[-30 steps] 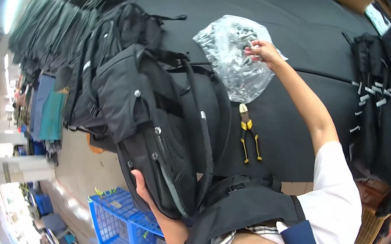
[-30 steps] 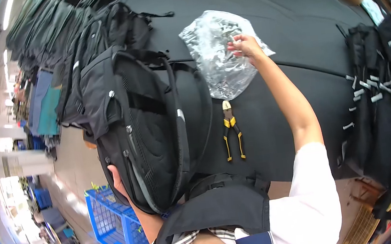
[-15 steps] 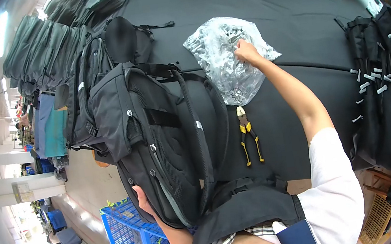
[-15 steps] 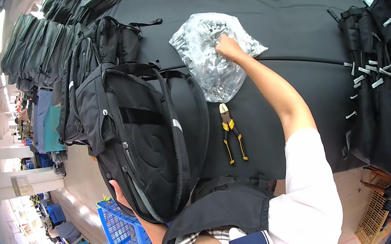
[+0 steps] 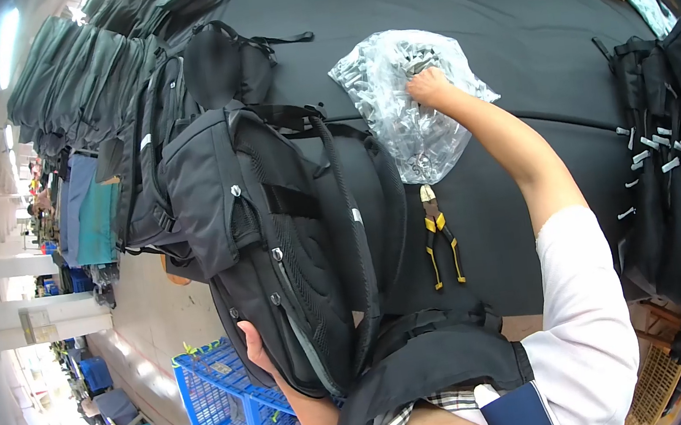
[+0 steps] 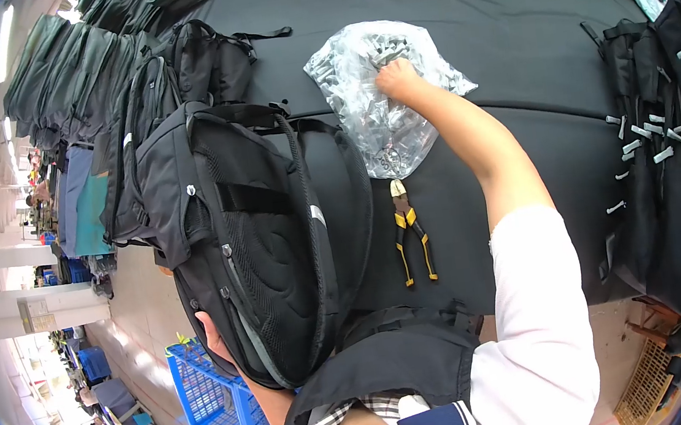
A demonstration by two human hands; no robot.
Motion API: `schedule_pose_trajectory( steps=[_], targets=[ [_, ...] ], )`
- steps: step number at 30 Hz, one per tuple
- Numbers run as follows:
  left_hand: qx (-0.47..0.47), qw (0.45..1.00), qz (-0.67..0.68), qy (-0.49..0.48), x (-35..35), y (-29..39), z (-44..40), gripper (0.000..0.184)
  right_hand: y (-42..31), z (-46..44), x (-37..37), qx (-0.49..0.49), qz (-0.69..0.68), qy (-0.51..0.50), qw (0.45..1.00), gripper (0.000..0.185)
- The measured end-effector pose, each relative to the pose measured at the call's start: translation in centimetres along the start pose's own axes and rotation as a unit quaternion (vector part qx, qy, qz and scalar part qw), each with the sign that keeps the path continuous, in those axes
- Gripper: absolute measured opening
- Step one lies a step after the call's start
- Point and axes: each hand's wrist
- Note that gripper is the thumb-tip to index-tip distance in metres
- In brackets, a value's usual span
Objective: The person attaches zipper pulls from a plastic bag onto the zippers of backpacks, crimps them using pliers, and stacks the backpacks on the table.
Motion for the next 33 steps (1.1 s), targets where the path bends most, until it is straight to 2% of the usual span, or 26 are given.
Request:
schedule_pose_trajectory(
  steps=[1, 2, 4, 5, 6, 7, 8, 9, 10, 12, 16, 18, 19, 20, 21, 23, 24, 27, 30, 32, 33],
  targets=[
    [0.019, 0.999, -0.044, 0.008, 0.3, 0.0, 0.0, 0.067, 0.0, -0.1, -0.6, -0.002, -0.004, -0.046, 0.999, 0.015],
    [0.036, 0.995, -0.087, 0.017, 0.4, 0.0, 0.1, 0.066, 0.2, 0.3, -0.9, -0.004, -0.002, -0.046, 0.999, 0.015],
    [0.025, 0.999, -0.032, 0.006, -0.2, 0.0, 0.1, 0.066, 0.8, 1.8, -1.7, 0.064, -0.059, -0.003, 0.996, 0.02],
    [0.012, 1.0, 0.02, -0.007, -0.4, 0.0, 0.1, 0.065, 1.3, 2.3, -2.3, 0.108, -0.117, -0.014, 0.987, 0.027],
    [0.006, 1.0, 0.024, -0.007, -0.5, -0.1, 0.1, 0.065, 1.6, 3.3, -2.6, 0.111, -0.113, -0.019, 0.987, 0.027],
    [0.003, 1.0, 0.016, -0.017, -0.6, -0.1, 0.0, 0.065, 1.8, 4.4, -3.0, 0.155, -0.182, 0.044, 0.97, 0.026],
    [0.002, 1.0, 0.009, -0.029, -0.5, -0.2, -0.1, 0.065, 2.0, 5.6, -3.7, 0.196, -0.247, 0.108, 0.943, 0.027],
    [-0.003, 0.999, 0.04, -0.021, -0.3, -0.4, -0.1, 0.065, 2.1, 6.9, -4.7, 0.257, -0.35, 0.068, 0.898, 0.028],
    [-0.005, 0.999, 0.042, -0.023, -0.3, -0.6, -0.1, 0.065, 2.2, 7.4, -4.3, 0.253, -0.401, 0.088, 0.876, 0.029],
    [-0.013, 0.998, 0.035, -0.055, -0.1, -0.6, -0.2, 0.065, 1.8, 8.7, -3.4, 0.284, -0.554, 0.046, 0.781, 0.035],
    [-0.02, 0.998, 0.032, -0.051, -0.1, -0.5, -0.2, 0.064, 1.4, 9.7, -2.8, 0.279, -0.534, 0.07, 0.795, 0.03],
    [-0.026, 0.998, 0.032, -0.052, -0.2, -0.5, -0.1, 0.063, 0.8, 9.3, -2.1, 0.244, -0.355, 0.055, 0.901, 0.026],
    [-0.027, 0.998, 0.031, -0.052, -0.1, -0.6, 0.0, 0.063, 0.2, 9.7, -1.9, 0.218, -0.304, 0.1, 0.922, 0.02],
    [-0.014, 0.999, 0.019, -0.029, 0.1, -0.7, 0.0, 0.063, -0.1, 9.9, -1.8, 0.217, -0.304, 0.099, 0.922, 0.02],
    [0.0, 1.0, 0.008, -0.004, 0.3, -0.8, 0.1, 0.063, -0.4, 10.1, -1.6, 0.191, -0.243, 0.119, 0.944, 0.017],
    [-0.003, 1.0, -0.016, -0.021, 0.4, -0.8, 0.2, 0.062, -1.0, 10.1, -1.2, 0.152, -0.157, 0.125, 0.968, 0.011],
    [-0.005, 0.998, -0.038, -0.041, 0.5, -0.9, 0.2, 0.06, -1.2, 10.1, -1.0, 0.151, -0.158, 0.123, 0.968, 0.011],
    [-0.016, 0.999, -0.002, -0.039, 1.3, -1.3, 0.4, 0.06, -1.5, 10.1, -0.8, 0.153, -0.169, 0.118, 0.967, 0.01],
    [-0.013, 0.999, -0.025, -0.025, 1.1, -1.3, 0.5, 0.059, -1.6, 10.3, -0.7, 0.158, -0.175, 0.104, 0.966, 0.015],
    [0.0, 0.999, -0.038, -0.012, 1.2, -1.2, 0.4, 0.059, -1.5, 10.1, -0.1, 0.16, -0.212, 0.182, 0.947, 0.023],
    [0.012, 0.999, -0.05, 0.002, 1.3, -1.2, 0.4, 0.059, -1.1, 9.8, 0.2, 0.16, -0.213, 0.181, 0.947, 0.023]
  ],
)
Point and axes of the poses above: each hand's wrist, its own z-axis away from the middle knuckle, its own x-axis out of the palm, y = z × x, and after that the axes turned 4 degrees about z, right-handed
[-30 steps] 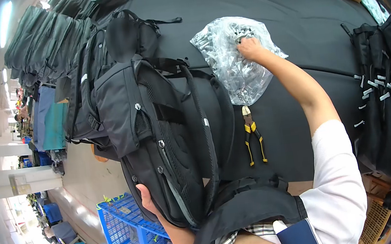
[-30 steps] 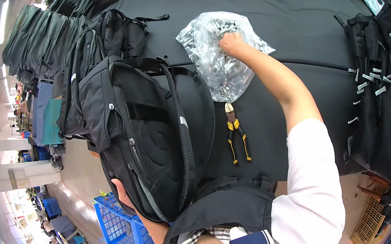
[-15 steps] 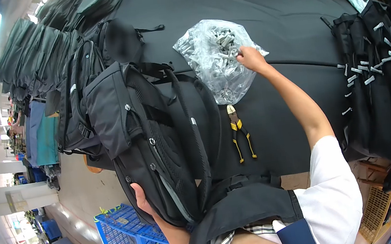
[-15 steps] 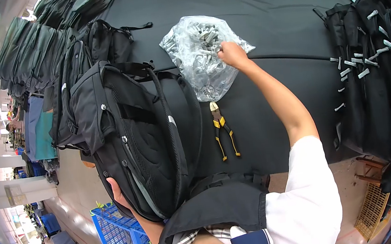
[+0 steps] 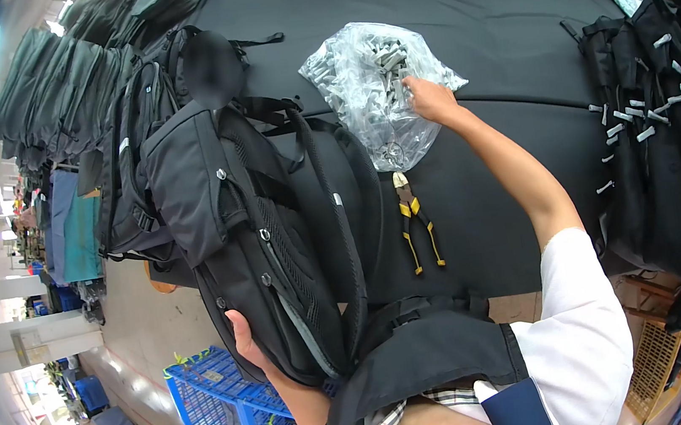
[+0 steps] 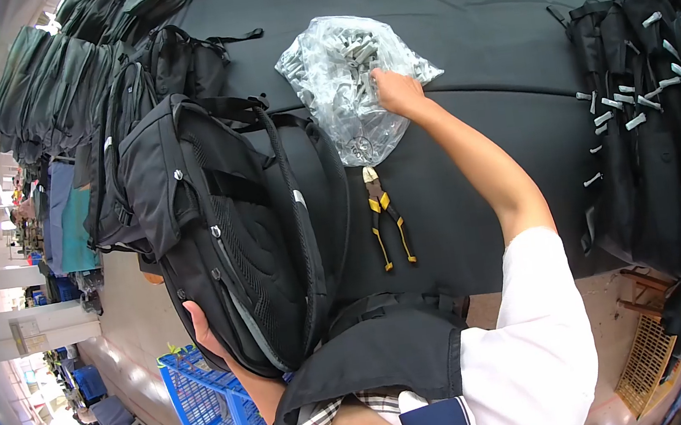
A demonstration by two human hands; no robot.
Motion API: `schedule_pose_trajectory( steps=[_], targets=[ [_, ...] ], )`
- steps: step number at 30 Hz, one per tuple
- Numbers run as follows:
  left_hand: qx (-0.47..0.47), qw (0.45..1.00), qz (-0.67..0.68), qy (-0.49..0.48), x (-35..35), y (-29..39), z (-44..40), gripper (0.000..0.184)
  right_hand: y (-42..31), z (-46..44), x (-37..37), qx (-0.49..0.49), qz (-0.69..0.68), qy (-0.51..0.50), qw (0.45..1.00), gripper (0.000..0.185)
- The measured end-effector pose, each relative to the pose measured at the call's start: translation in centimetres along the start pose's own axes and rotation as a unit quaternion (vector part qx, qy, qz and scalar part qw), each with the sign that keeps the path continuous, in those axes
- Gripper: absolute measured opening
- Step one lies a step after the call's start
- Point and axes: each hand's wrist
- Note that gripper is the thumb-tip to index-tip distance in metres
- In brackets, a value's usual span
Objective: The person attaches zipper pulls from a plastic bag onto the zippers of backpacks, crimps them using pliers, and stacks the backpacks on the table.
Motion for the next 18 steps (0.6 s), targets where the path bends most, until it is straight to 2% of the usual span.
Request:
schedule_pose_trajectory(
  steps=[2, 3, 4, 5, 6, 7, 9, 12, 13, 15, 16, 17, 18],
  targets=[
    [-0.007, 1.0, 0.0, -0.011, -0.1, 0.3, 0.0, 0.058, 0.6, -0.6, -0.6, 0.028, -0.122, -0.12, 0.985, 0.032],
    [-0.013, 1.0, 0.002, -0.023, 0.0, 0.3, -0.1, 0.058, 0.9, -0.2, -0.8, 0.031, -0.12, -0.121, 0.985, 0.032],
    [-0.022, 0.999, 0.033, -0.029, 0.4, 0.2, -0.1, 0.057, 0.1, 0.3, -2.5, 0.137, -0.265, -0.178, 0.938, 0.034],
    [-0.024, 0.999, 0.033, -0.032, 0.4, 0.2, -0.2, 0.057, -0.4, 0.6, -3.6, 0.236, -0.4, -0.225, 0.856, 0.036],
    [-0.025, 0.998, 0.034, -0.042, 0.4, 0.2, -0.2, 0.057, -0.3, 0.8, -3.6, 0.263, -0.468, -0.227, 0.813, 0.039],
    [-0.025, 0.998, 0.035, -0.049, 0.4, 0.2, -0.2, 0.056, -0.7, 1.3, -4.3, 0.263, -0.467, -0.227, 0.813, 0.039],
    [-0.019, 0.999, 0.033, -0.038, 0.6, 0.1, -0.1, 0.057, -2.3, 2.9, -6.3, 0.278, -0.705, -0.153, 0.635, 0.034],
    [0.008, 1.0, -0.01, 0.01, 1.8, -0.5, 0.1, 0.058, -5.7, 5.8, -7.1, 0.284, -0.8, -0.159, 0.503, 0.024],
    [0.034, 0.997, -0.052, 0.046, 2.3, -0.7, 0.3, 0.06, -6.6, 6.5, -6.7, 0.252, -0.82, -0.179, 0.481, 0.027],
    [0.008, 0.999, -0.043, 0.024, 3.2, -0.7, 0.8, 0.056, -9.2, 7.0, -8.1, 0.214, -0.848, -0.194, 0.445, 0.029],
    [0.017, 0.995, -0.075, 0.063, 2.8, -0.8, 0.7, 0.054, -10.4, 6.9, -8.6, 0.196, -0.855, -0.196, 0.439, 0.039],
    [0.025, 0.989, -0.105, 0.102, 1.9, -1.1, 0.6, 0.052, -11.9, 6.7, -9.8, 0.191, -0.854, -0.207, 0.437, 0.039],
    [0.002, 0.992, -0.086, 0.096, 0.1, -1.2, 0.7, 0.047, -13.3, 6.5, -11.3, 0.181, -0.854, -0.198, 0.446, 0.046]
  ],
)
Point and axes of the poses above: each hand's wrist, its own z-axis away from the middle knuckle, its own x-axis out of the palm, y = z × x, and after that the axes turned 4 degrees about z, right-handed
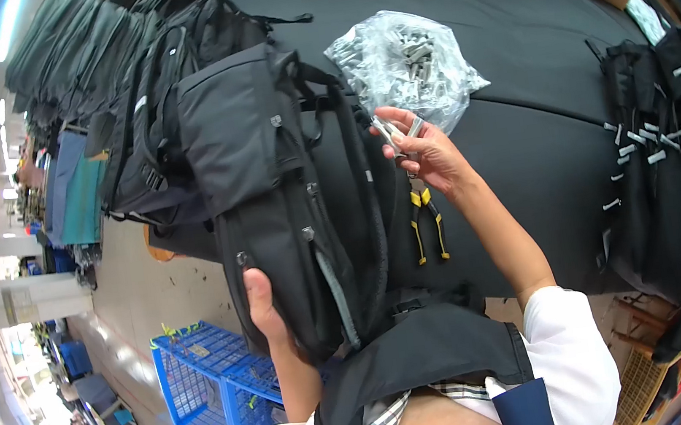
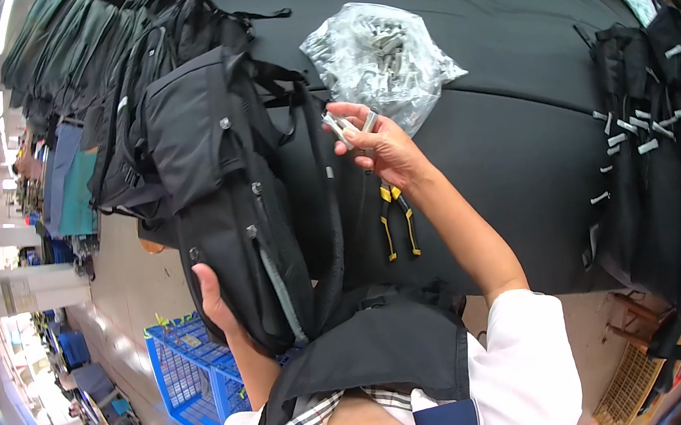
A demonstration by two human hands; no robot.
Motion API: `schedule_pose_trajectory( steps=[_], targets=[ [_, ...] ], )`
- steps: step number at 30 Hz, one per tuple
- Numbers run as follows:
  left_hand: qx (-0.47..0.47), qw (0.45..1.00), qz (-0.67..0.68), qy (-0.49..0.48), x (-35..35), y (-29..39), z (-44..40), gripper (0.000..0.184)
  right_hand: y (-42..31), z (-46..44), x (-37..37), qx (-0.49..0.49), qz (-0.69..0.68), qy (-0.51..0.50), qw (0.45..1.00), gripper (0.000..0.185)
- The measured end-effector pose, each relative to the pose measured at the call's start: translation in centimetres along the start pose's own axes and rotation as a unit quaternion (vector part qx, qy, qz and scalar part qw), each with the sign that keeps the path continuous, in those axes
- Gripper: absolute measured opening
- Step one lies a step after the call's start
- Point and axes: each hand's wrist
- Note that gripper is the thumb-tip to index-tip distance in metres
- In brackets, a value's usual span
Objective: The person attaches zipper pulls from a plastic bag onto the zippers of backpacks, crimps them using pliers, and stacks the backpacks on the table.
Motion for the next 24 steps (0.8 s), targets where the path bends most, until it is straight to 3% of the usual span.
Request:
schedule_pose_trajectory(
  steps=[2, 5, 11, 16, 18, 19, 21, 22, 23, 24],
  targets=[
    [0.012, 1.0, -0.013, -0.016, -0.1, -0.3, 0.0, 0.044, 0.0, 0.0, 2.1, -0.018, 0.005, -0.027, 0.999, 0.062],
    [0.03, 0.998, -0.042, -0.029, 0.7, -0.2, 0.3, 0.041, 0.3, 0.0, 4.0, -0.022, 0.027, -0.041, 0.999, 0.06],
    [0.029, 0.998, -0.04, -0.039, 0.8, 0.0, 0.5, 0.037, 0.4, -0.3, 6.8, 0.037, 0.053, -0.031, 0.997, 0.031],
    [0.029, 0.997, -0.041, -0.057, 1.2, 0.1, 0.8, 0.036, -0.4, -1.4, 8.7, -0.07, 0.18, -0.017, 0.981, 0.017],
    [0.028, 0.998, -0.039, -0.049, 1.3, 0.0, 1.0, 0.036, -0.2, -2.6, 9.0, -0.19, 0.314, 0.024, 0.93, 0.013],
    [0.028, 0.998, -0.038, -0.05, 1.5, 0.0, 1.1, 0.036, -0.2, -3.2, 9.0, -0.191, 0.314, 0.025, 0.93, 0.013],
    [0.022, 0.996, -0.021, -0.08, 2.0, 0.2, 1.2, 0.037, -0.4, -4.2, 9.1, -0.392, 0.529, 0.088, 0.748, 0.024],
    [0.023, 0.996, -0.021, -0.08, 1.8, 0.2, 1.1, 0.037, -0.9, -4.3, 9.3, -0.448, 0.582, 0.091, 0.673, 0.032],
    [0.027, 0.996, -0.027, -0.078, 1.5, 0.0, 1.0, 0.037, -1.2, -4.2, 9.6, -0.449, 0.582, 0.09, 0.672, 0.032],
    [0.029, 0.996, -0.033, -0.076, 1.3, 0.0, 0.9, 0.038, -1.5, -4.0, 9.9, -0.455, 0.621, 0.077, 0.633, 0.034]
  ],
)
Point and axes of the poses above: each hand's wrist, its own z-axis away from the middle knuckle, its own x-axis out of the palm, y = z × x, and after that the axes turned 4 degrees about z, right-handed
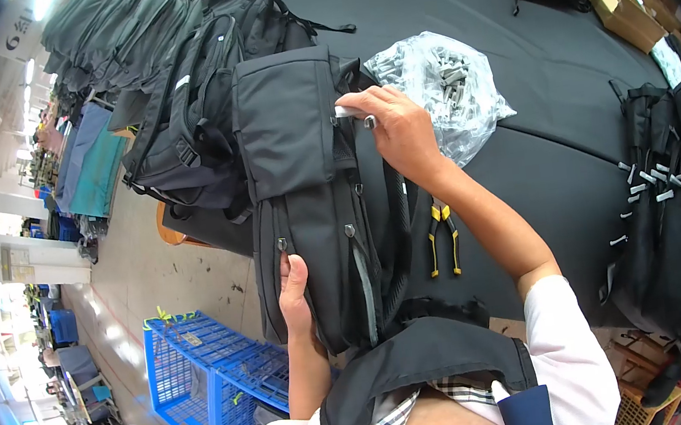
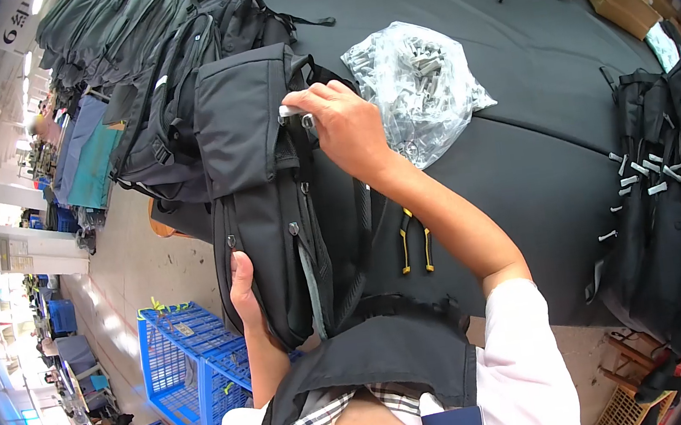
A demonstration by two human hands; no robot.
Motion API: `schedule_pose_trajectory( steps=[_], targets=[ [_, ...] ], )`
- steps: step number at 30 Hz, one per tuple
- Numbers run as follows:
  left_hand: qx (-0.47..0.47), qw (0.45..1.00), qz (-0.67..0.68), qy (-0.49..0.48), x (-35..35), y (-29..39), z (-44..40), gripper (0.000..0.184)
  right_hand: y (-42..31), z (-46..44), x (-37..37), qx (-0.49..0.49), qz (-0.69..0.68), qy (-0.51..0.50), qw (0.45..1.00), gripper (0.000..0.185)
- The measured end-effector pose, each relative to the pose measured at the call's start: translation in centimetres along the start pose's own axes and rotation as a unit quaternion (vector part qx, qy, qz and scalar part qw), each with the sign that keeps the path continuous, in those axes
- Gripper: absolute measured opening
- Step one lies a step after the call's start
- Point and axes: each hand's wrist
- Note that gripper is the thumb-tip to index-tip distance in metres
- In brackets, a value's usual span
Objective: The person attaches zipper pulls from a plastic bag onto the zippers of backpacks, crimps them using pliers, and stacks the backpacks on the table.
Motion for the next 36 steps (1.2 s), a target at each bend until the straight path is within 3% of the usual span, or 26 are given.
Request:
schedule_pose_trajectory(
  steps=[4, 7, 14, 17, 19, 21, 22, 23, 25, 26, 32, 36],
  targets=[
    [-0.006, 1.0, 0.013, -0.008, 0.6, 0.1, 0.1, 0.038, -0.5, -0.2, -0.1, -0.04, 0.06, -0.044, 0.996, 0.043],
    [-0.01, 1.0, 0.02, 0.021, 0.5, 0.1, 0.2, 0.037, 0.4, -0.5, -0.3, -0.065, 0.032, -0.062, 0.996, 0.033],
    [-0.017, 1.0, -0.013, 0.004, 0.3, 0.0, 0.0, 0.037, 1.5, -0.2, -2.0, -0.108, 0.013, -0.117, 0.987, 0.035],
    [-0.025, 0.999, -0.022, 0.017, 0.5, -0.2, 0.0, 0.039, 1.1, 1.5, -2.2, -0.116, 0.013, -0.092, 0.989, 0.037],
    [-0.026, 0.999, -0.02, 0.025, 1.0, 0.1, -0.1, 0.038, 0.5, 2.9, -2.1, -0.084, 0.008, 0.042, 0.996, 0.04],
    [-0.005, 0.999, 0.008, 0.034, 1.5, 0.4, -0.3, 0.031, 0.1, 5.9, -2.3, -0.068, 0.01, 0.065, 0.995, 0.035],
    [-0.007, 0.999, 0.009, 0.037, 1.3, 0.4, -0.5, 0.031, -0.7, 7.9, -2.5, 0.12, -0.162, 0.045, 0.978, 0.025],
    [-0.004, 0.999, 0.022, 0.035, 0.8, 0.4, -0.8, 0.032, -1.4, 9.4, -2.7, 0.304, -0.321, 0.022, 0.897, 0.017],
    [-0.011, 0.998, 0.033, 0.042, 0.3, 0.3, -0.6, 0.033, -2.9, 10.8, -3.1, 0.402, -0.482, -0.044, 0.777, 0.024],
    [-0.027, 0.998, 0.046, 0.036, 0.4, 0.4, -0.7, 0.04, -4.0, 10.8, -3.0, 0.446, -0.474, -0.062, 0.757, 0.029],
    [-0.036, 0.994, 0.073, 0.066, 1.3, 0.3, -0.4, 0.049, -3.9, 9.6, -3.4, 0.422, -0.496, -0.201, 0.731, 0.024],
    [-0.041, 0.996, 0.069, 0.041, 0.7, 0.3, -0.5, 0.05, -4.1, 8.3, -3.3, 0.433, -0.52, -0.137, 0.724, 0.019]
  ],
)
Point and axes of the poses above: each hand's wrist, its own z-axis away from the middle knuckle, its own x-axis out of the palm, y = z × x, and after that the axes turned 4 degrees about z, right-handed
